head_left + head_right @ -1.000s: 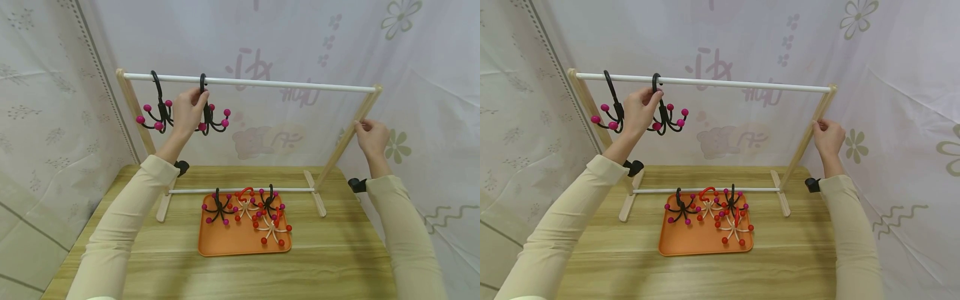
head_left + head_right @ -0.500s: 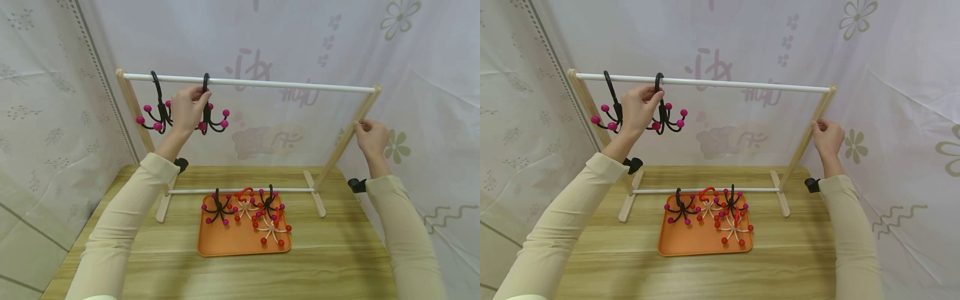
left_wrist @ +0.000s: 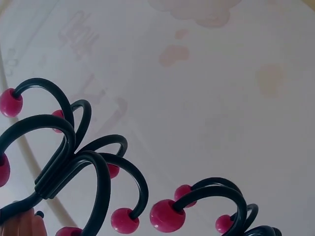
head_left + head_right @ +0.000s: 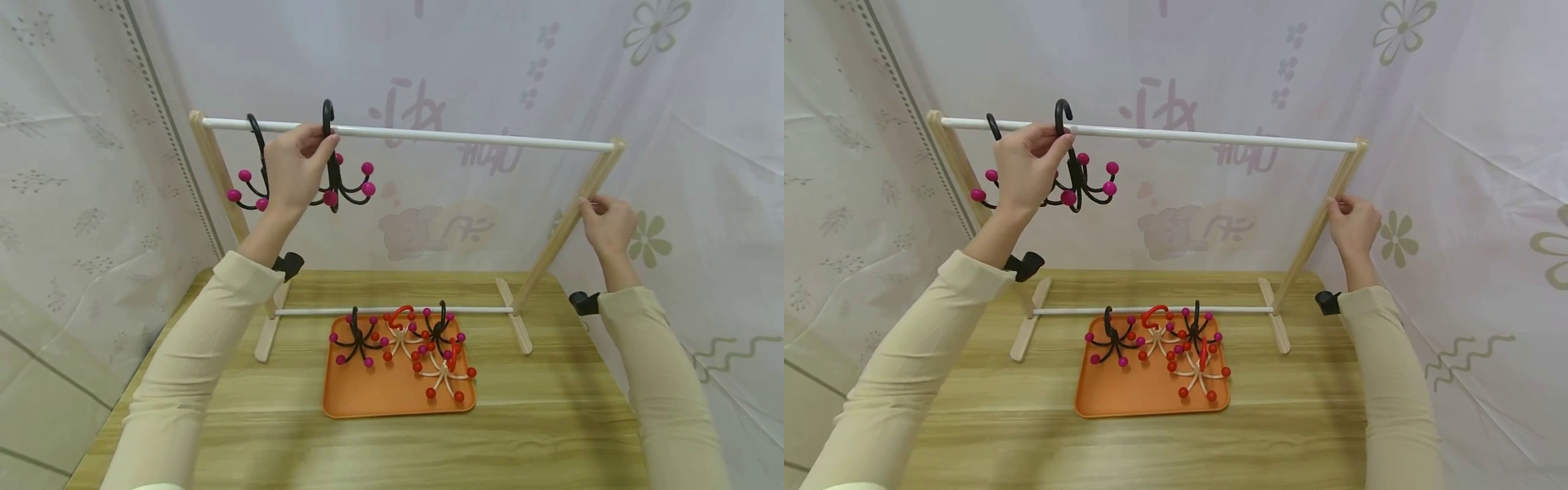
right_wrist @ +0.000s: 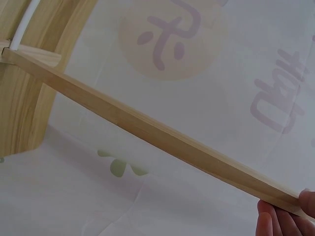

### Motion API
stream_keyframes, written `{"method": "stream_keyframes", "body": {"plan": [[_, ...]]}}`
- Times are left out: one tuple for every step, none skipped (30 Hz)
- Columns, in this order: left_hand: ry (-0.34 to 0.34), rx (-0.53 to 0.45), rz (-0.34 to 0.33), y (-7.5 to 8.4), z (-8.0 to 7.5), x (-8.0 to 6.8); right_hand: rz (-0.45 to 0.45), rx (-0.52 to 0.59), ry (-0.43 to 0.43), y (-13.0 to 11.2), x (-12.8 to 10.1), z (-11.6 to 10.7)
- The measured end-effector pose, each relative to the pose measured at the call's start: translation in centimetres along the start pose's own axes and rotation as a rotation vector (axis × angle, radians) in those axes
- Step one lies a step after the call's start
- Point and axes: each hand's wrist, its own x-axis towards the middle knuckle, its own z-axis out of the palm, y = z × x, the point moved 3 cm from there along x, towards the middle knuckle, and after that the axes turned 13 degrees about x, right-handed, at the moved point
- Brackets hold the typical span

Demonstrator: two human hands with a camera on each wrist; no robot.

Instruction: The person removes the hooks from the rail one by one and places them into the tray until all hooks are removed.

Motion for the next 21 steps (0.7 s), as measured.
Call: {"method": "stream_keyframes", "body": {"plan": [[-0.008, -0.006, -0.002, 0.1, -0.1, -0.2, -0.003, -0.002, 0.003, 0.0, 0.0, 0.0], [-0.016, -0.016, -0.003, 0.2, -0.1, -0.4, -0.003, -0.002, 0.004, 0.0, 0.0, 0.0], [-0.025, -0.022, -0.002, 0.2, -0.2, -0.7, -0.005, -0.002, 0.005, 0.0, 0.0, 0.0], [-0.037, -0.029, -0.004, 0.2, -0.2, -1.0, -0.005, -0.001, 0.005, 0.0, 0.0, 0.0], [-0.049, -0.035, -0.007, 0.2, -0.1, -1.3, -0.004, 0.001, 0.004, 0.0, 0.0, 0.0], [-0.066, -0.044, -0.017, 0.2, -0.1, -1.7, -0.002, 0.002, 0.003, 0.0, 0.0, 0.0], [-0.082, -0.054, -0.025, 0.1, -0.1, -2.0, 0.000, 0.002, 0.002, 0.0, 0.0, 0.0], [-0.093, -0.063, -0.030, 0.1, 0.0, -2.4, 0.002, 0.000, 0.002, -0.1, 0.0, 0.0], [-0.104, -0.067, -0.034, 0.0, 0.0, -2.8, 0.005, -0.002, 0.001, -0.1, 0.0, 0.0], [-0.116, -0.081, -0.041, 0.0, 0.1, -3.2, 0.006, -0.004, 0.001, -0.1, 0.0, 0.0], [-0.126, -0.084, -0.047, 0.3, 0.0, -3.6, 0.008, -0.006, 0.001, -0.1, 0.0, 0.0], [-0.135, -0.086, -0.050, 0.7, -0.2, -4.0, 0.011, -0.005, 0.000, -0.1, 0.0, 0.0], [-0.142, -0.092, -0.051, 1.1, -0.4, -4.4, 0.013, -0.006, -0.002, -0.1, 0.1, 0.0], [-0.150, -0.097, -0.055, 1.5, -0.5, -4.8, 0.015, -0.007, -0.003, -0.1, 0.1, 0.0], [-0.157, -0.103, -0.060, 1.8, -0.6, -5.1, 0.014, -0.006, -0.003, -0.1, 0.1, 0.0], [-0.163, -0.104, -0.063, 2.2, -0.7, -5.5, 0.013, -0.005, -0.002, -0.1, 0.1, 0.0], [-0.168, -0.109, -0.070, 2.5, -0.7, -6.0, 0.016, -0.005, -0.003, -0.1, 0.0, 0.0], [-0.174, -0.123, -0.076, 2.4, -0.5, -6.3, 0.018, -0.004, -0.003, -0.1, 0.0, 0.0], [-0.177, -0.139, -0.083, 2.2, -0.3, -6.7, 0.023, -0.006, -0.003, -0.1, 0.0, 0.0], [-0.177, -0.156, -0.086, 1.9, 0.0, -7.1, 0.025, -0.005, -0.002, -0.1, 0.0, -0.1], [-0.178, -0.173, -0.091, 1.8, 0.2, -7.5, 0.030, -0.004, -0.002, -0.1, 0.0, -0.1]]}}
